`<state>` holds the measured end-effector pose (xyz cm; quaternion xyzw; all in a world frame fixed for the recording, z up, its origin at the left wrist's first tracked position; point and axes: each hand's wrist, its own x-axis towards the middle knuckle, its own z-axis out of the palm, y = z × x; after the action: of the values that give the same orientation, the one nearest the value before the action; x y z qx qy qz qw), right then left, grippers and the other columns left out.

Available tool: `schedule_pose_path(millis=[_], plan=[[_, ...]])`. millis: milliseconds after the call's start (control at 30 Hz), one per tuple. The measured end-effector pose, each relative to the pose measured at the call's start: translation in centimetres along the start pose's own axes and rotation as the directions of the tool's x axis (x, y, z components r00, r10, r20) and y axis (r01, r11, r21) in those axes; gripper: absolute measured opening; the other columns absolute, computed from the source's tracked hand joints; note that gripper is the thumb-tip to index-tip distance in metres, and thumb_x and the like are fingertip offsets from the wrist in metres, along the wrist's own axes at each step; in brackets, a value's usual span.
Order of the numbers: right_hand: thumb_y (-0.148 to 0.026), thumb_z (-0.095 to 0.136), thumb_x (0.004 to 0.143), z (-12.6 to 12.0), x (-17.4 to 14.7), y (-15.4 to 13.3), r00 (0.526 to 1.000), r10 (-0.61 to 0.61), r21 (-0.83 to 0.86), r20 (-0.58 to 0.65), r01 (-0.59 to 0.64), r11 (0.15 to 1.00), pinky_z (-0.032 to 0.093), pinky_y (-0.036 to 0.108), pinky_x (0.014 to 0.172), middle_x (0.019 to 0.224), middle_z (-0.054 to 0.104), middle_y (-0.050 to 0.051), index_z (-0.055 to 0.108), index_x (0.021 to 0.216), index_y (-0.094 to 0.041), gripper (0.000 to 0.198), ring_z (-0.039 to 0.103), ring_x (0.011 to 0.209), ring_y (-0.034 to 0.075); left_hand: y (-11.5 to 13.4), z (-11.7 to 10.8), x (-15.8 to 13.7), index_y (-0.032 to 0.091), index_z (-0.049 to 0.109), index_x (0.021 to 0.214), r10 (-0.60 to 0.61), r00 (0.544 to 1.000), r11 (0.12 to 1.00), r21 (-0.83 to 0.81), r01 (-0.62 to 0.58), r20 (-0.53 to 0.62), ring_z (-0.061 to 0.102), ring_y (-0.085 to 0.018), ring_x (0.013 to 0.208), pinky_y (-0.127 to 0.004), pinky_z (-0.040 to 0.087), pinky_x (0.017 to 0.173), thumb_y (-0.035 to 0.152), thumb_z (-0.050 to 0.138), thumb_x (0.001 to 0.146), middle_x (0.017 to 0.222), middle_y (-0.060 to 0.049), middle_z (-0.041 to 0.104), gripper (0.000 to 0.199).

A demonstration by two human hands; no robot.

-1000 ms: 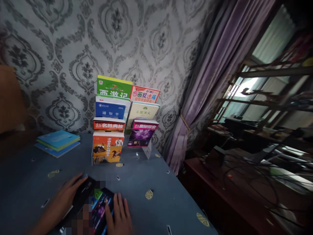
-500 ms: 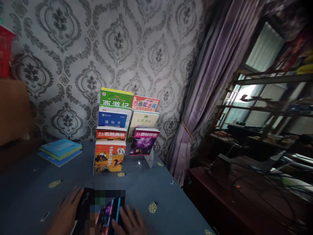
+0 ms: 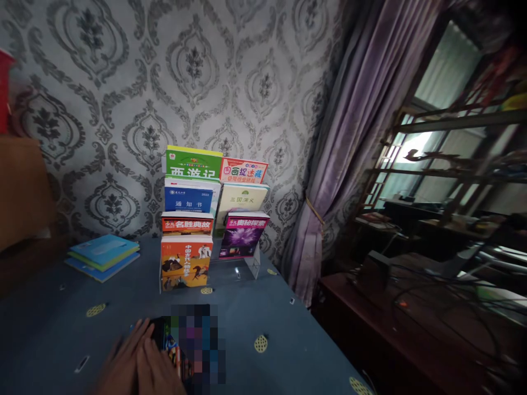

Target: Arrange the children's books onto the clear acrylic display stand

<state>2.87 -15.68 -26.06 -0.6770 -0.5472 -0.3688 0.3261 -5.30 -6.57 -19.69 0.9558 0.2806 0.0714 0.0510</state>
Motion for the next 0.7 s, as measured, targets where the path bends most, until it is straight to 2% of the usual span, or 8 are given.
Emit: schedule_pose_path(millis=[100,233,333,400,467,533,633,700], plan=[[-0.022,0.046,0.101,0.2,-0.3,0.8,0.997,-0.022,0.027,0.069,0.020,0.999,0.063,0.031,0.086,0.116,0.076,0.010,0.068,0.127,-0.019,0.034,0.075,0.103,0.023,0.1,-0.4,0.1,0.019,0.048,0.148,-0.031,0.999,0.999,-0.020,0.032,0.038,0.042,-0.024,0.144,-0.049,0.039,0.115,0.014,0.031,0.090,0.156,-0.012,0.039,0.060],[-0.027,0.049,0.101,-4.5,-0.2,6.5,0.963,-0.024,0.000,0.270,0.025,1.000,0.055,0.033,0.101,0.131,0.069,0.010,0.063,0.134,-0.020,0.037,0.067,0.120,0.024,0.2,-1.0,0.1,0.018,0.044,0.149,0.019,1.000,1.000,0.018,-0.019,0.020,0.041,-0.025,0.145,-0.050,0.041,0.113,0.004,0.035,0.078,0.157,-0.013,0.038,0.074],[-0.053,0.054,0.096,-9.3,0.6,10.8,0.897,-0.062,0.060,0.438,0.040,0.997,0.052,0.039,0.106,0.146,0.055,0.017,0.052,0.146,-0.010,0.066,0.055,0.134,0.030,0.5,-1.4,-0.2,0.018,0.044,0.150,0.056,0.998,0.998,0.042,-0.056,-0.008,0.040,-0.026,0.145,-0.049,0.044,0.111,0.004,0.036,0.075,0.158,-0.011,0.037,0.077],[-0.054,0.055,0.095,-11.7,1.2,12.6,0.821,-0.032,0.072,0.570,-0.012,0.997,0.048,0.043,0.110,0.154,0.044,0.017,0.045,0.151,-0.011,0.071,0.048,0.140,0.032,0.8,-1.9,-0.4,0.020,0.047,0.148,0.030,1.000,0.998,0.054,-0.030,0.002,0.042,-0.026,0.144,-0.049,0.045,0.110,0.005,0.037,0.076,0.156,-0.010,0.039,0.075],[-0.047,0.058,0.095,-13.1,1.7,13.4,0.773,0.027,0.054,0.634,-0.078,0.995,0.044,0.045,0.114,0.157,0.039,0.016,0.039,0.154,-0.014,0.070,0.045,0.142,0.032,0.9,-2.4,-0.5,0.020,0.049,0.148,0.002,1.000,0.996,0.089,-0.003,0.009,0.044,-0.027,0.142,-0.050,0.046,0.109,0.004,0.037,0.075,0.155,-0.010,0.040,0.075],[-0.041,0.059,0.095,-13.5,1.9,13.4,0.757,0.071,0.035,0.649,-0.123,0.992,0.041,0.046,0.116,0.158,0.037,0.014,0.036,0.156,-0.016,0.070,0.043,0.143,0.033,1.0,-2.6,-0.5,0.017,0.049,0.147,0.032,0.999,0.990,0.141,-0.031,-0.004,0.045,-0.029,0.142,-0.052,0.045,0.110,0.003,0.035,0.076,0.156,-0.012,0.040,0.074],[-0.039,0.059,0.095,-13.2,1.8,12.9,0.755,0.094,0.024,0.649,-0.143,0.989,0.040,0.048,0.116,0.159,0.036,0.013,0.035,0.156,-0.017,0.069,0.042,0.144,0.033,1.9,-2.1,-0.1,0.020,0.056,0.143,0.160,0.984,0.971,0.192,-0.142,-0.084,0.048,-0.031,0.140,-0.056,0.043,0.112,0.004,0.037,0.079,0.153,-0.011,0.047,0.069],[-0.038,0.059,0.095,-13.0,1.8,12.7,0.754,0.096,0.017,0.650,-0.141,0.990,0.040,0.049,0.116,0.159,0.035,0.013,0.037,0.156,-0.016,0.068,0.042,0.144,0.033,3.5,-1.0,0.6,0.025,0.058,0.142,0.273,0.942,0.954,0.181,-0.239,-0.193,0.052,-0.030,0.137,-0.052,0.044,0.112,0.007,0.041,0.083,0.149,-0.009,0.053,0.064]])
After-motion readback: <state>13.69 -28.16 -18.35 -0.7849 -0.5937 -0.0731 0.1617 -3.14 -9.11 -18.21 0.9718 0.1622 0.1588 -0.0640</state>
